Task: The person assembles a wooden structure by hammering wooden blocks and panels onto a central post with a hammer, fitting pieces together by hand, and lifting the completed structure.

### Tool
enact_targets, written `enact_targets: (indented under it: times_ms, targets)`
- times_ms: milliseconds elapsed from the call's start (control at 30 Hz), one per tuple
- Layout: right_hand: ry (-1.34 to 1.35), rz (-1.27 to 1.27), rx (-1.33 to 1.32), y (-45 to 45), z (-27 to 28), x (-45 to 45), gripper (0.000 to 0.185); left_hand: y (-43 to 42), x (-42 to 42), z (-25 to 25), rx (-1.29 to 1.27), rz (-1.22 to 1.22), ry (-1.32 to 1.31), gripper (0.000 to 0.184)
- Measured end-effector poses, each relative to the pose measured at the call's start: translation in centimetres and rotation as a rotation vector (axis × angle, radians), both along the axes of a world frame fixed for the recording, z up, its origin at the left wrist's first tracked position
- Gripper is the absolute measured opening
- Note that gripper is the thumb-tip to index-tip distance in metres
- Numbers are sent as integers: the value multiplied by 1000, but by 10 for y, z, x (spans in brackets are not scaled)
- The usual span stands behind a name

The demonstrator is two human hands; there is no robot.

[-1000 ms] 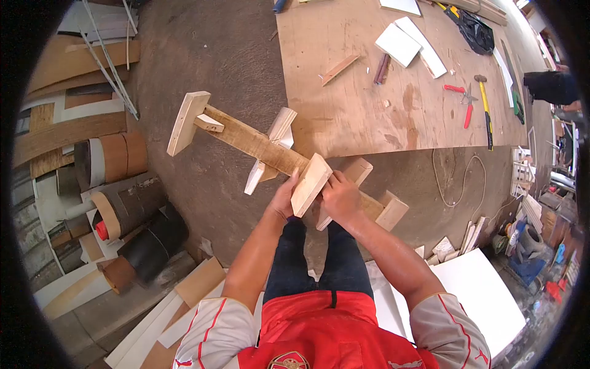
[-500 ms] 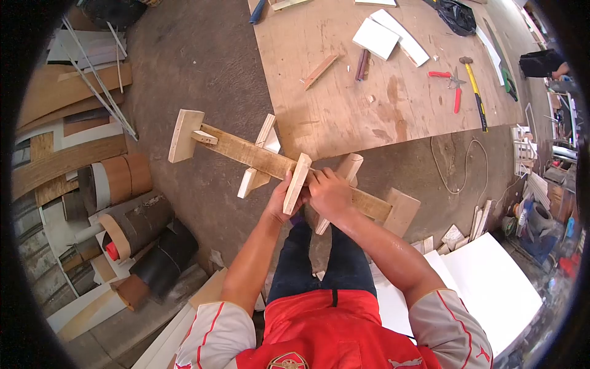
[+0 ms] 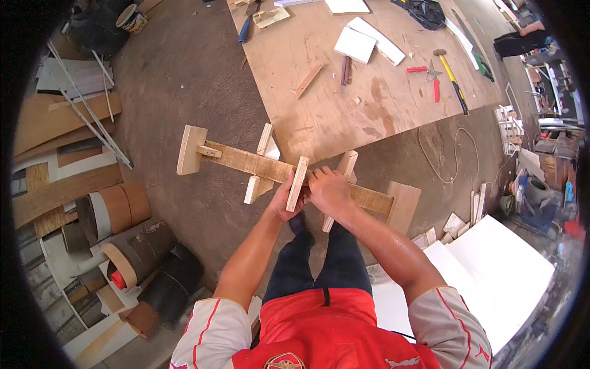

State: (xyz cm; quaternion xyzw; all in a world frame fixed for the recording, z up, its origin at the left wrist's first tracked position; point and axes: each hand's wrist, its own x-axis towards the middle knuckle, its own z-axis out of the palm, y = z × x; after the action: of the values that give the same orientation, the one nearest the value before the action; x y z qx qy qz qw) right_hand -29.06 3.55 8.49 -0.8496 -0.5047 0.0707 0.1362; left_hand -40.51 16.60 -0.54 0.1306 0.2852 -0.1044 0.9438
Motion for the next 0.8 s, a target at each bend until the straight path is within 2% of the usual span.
enact_targets:
  times_ms: [133, 233, 333, 367, 433, 533, 633, 667, 767, 800]
  targets:
    - [-5, -33, 48, 3, 7, -3, 22, 4, 0, -1, 22, -17, 2, 53]
    - [-1, -51, 25, 7, 20, -4, 25, 5, -1, 0, -74, 53, 107, 52]
    - [87, -60, -57, 12, 22, -4, 27, 9, -4, -9, -27, 9, -14, 49]
    - [103, -59, -66, 14, 21, -3, 27, 11, -5, -13, -46, 9, -5, 44]
    - [134, -60, -84, 17, 18, -2, 29, 16, -5, -10, -83, 3, 12, 33]
    - [138, -51, -64, 15, 25, -3, 29, 12, -1, 2, 10, 16, 87, 35]
    - [128, -76, -11, 17, 35, -7, 31, 16, -4, 17, -35, 19, -5, 34]
    - [124, -84, 19, 19, 37, -9, 31, 17, -4, 19, 29, -10, 11, 59]
    - [127, -131, 64, 26, 39, -13, 32, 27, -4, 29, 9, -61, 12, 60]
    - [142, -151, 40, 28, 39, -16, 33, 33, -6, 27, -76, -80, -12, 59]
